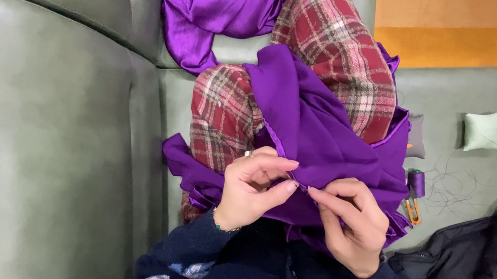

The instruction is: Hand-sewing a purple fabric garment using a needle and thread while sitting on a sofa.

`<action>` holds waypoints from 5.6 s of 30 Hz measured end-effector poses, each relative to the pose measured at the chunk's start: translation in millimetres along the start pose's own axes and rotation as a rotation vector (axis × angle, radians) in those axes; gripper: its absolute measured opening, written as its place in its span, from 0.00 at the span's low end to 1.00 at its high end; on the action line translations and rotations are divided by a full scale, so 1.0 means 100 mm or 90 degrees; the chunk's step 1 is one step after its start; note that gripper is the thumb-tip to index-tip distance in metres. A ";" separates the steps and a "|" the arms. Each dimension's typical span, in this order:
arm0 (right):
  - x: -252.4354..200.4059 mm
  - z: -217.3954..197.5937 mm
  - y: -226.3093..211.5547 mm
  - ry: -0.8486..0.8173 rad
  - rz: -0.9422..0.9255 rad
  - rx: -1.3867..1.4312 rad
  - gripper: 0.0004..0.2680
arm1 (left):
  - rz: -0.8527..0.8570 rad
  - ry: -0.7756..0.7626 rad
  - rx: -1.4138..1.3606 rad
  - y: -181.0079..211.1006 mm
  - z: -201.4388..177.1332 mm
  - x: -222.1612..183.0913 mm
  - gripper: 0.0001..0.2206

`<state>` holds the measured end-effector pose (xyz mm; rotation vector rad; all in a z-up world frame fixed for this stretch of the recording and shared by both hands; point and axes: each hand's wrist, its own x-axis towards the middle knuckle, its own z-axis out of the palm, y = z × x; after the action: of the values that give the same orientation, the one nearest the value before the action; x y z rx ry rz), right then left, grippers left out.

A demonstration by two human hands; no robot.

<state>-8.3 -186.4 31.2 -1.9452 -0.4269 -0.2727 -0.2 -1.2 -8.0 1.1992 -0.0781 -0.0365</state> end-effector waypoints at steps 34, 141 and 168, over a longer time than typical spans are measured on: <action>0.15 0.15 -0.01 0.102 -0.044 0.116 0.03 | 0.052 -0.016 -0.070 -0.08 -0.07 0.03 0.17; 0.07 0.06 0.20 0.261 -0.110 -0.005 0.04 | -0.313 -0.010 -0.333 -0.08 0.48 0.34 0.08; -0.56 -0.31 0.37 0.492 0.085 -0.025 0.08 | -0.274 -0.143 -0.124 -0.35 0.79 0.43 0.15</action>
<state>-43.4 -238.0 -8.2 -1.7329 0.2163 -0.9017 36.3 -90.2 -10.1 0.9963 -0.0117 -0.5450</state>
